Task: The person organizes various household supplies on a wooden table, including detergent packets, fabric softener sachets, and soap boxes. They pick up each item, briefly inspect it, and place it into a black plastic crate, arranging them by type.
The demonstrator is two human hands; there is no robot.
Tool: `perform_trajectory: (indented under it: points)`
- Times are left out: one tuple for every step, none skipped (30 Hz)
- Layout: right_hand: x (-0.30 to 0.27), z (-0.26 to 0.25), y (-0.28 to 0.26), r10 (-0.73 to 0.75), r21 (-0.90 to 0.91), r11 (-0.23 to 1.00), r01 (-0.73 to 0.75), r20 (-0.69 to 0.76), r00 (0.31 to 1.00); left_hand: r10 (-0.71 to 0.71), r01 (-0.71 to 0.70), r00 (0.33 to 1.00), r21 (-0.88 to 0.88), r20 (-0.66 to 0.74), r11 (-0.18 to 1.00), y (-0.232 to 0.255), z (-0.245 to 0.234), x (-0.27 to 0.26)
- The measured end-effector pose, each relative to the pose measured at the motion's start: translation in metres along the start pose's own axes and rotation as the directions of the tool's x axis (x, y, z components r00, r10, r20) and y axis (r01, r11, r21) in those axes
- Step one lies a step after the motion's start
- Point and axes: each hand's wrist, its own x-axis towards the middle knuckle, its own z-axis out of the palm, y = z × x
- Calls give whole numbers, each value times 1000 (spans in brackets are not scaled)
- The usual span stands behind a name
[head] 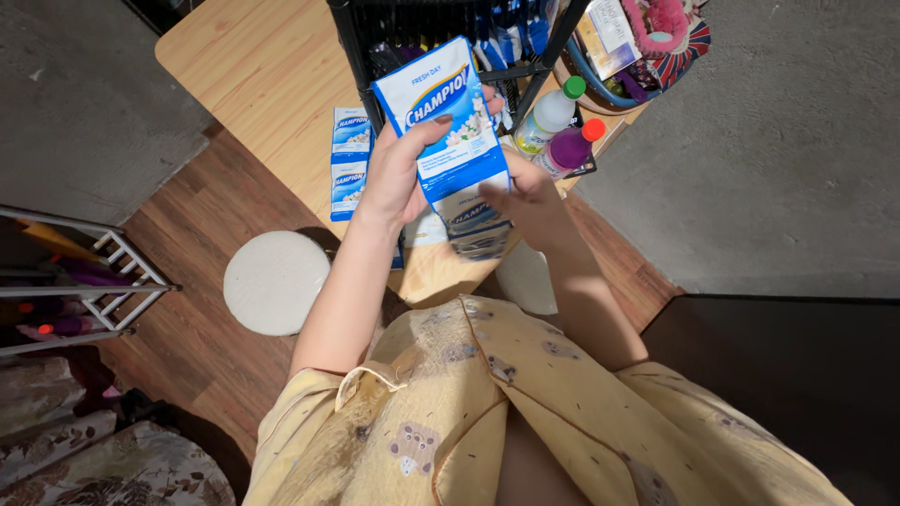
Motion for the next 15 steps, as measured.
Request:
perform_trajectory:
  points:
    - [-2, -5, 8, -26, 36, 999, 25, 34, 999, 2, -2, 1000, -6, -7, 1000, 0, 1, 1]
    - [-4, -11, 17, -53, 73, 996, 48, 67, 996, 16, -16, 1000, -29, -10, 999, -1, 1, 3]
    - [-4, -17, 26, -115, 66, 992, 109, 89, 989, 28, -29, 999, -53, -16, 998, 0, -1, 4]
    - [-3, -22, 38, -177, 60, 983, 171, 111, 978, 41, -42, 999, -76, -23, 996, 1, -3, 5]
    - [-1, -27, 50, -239, 55, 971, 234, 134, 962, 50, -52, 999, -116, -18, 992, 3, -8, 6]
    - [0, -31, 62, -166, 25, 986, 164, 180, 970, 59, -61, 998, -156, -14, 986, 6, -13, 7]
    - [2, -35, 73, -91, -9, 995, 95, 224, 970, 70, -71, 997, -195, -11, 978, 10, -18, 8]
    - [3, -38, 82, -14, -46, 999, 27, 264, 964, 112, -115, 993, -181, -25, 977, 13, -23, 8]
    - [2, -39, 90, 30, -126, 992, -1, 226, 974, 155, -159, 987, -165, -39, 973, 16, -28, 8]
    - [1, -40, 94, 70, -205, 978, -32, 184, 980, 198, -204, 979, -149, -52, 968, 19, -33, 7]
    - [0, -41, 96, 108, -279, 958, -65, 141, 984, 249, -250, 967, -12, -57, 968, 23, -38, 3]
    - [0, -43, 94, 65, -217, 976, -28, 164, 984, 299, -291, 953, 125, -56, 949, 28, -44, 0]
    - [-1, -46, 89, 23, -155, 988, 5, 179, 984, 344, -321, 938, 256, -47, 912, 30, -49, -2]
    - [-2, -49, 82, -20, -91, 995, 38, 192, 981, 345, -313, 937, 322, -48, 894, 31, -54, -4]
    - [-3, -50, 73, -39, -61, 997, 49, 149, 988, 346, -302, 937, 386, -47, 872, 31, -59, -4]
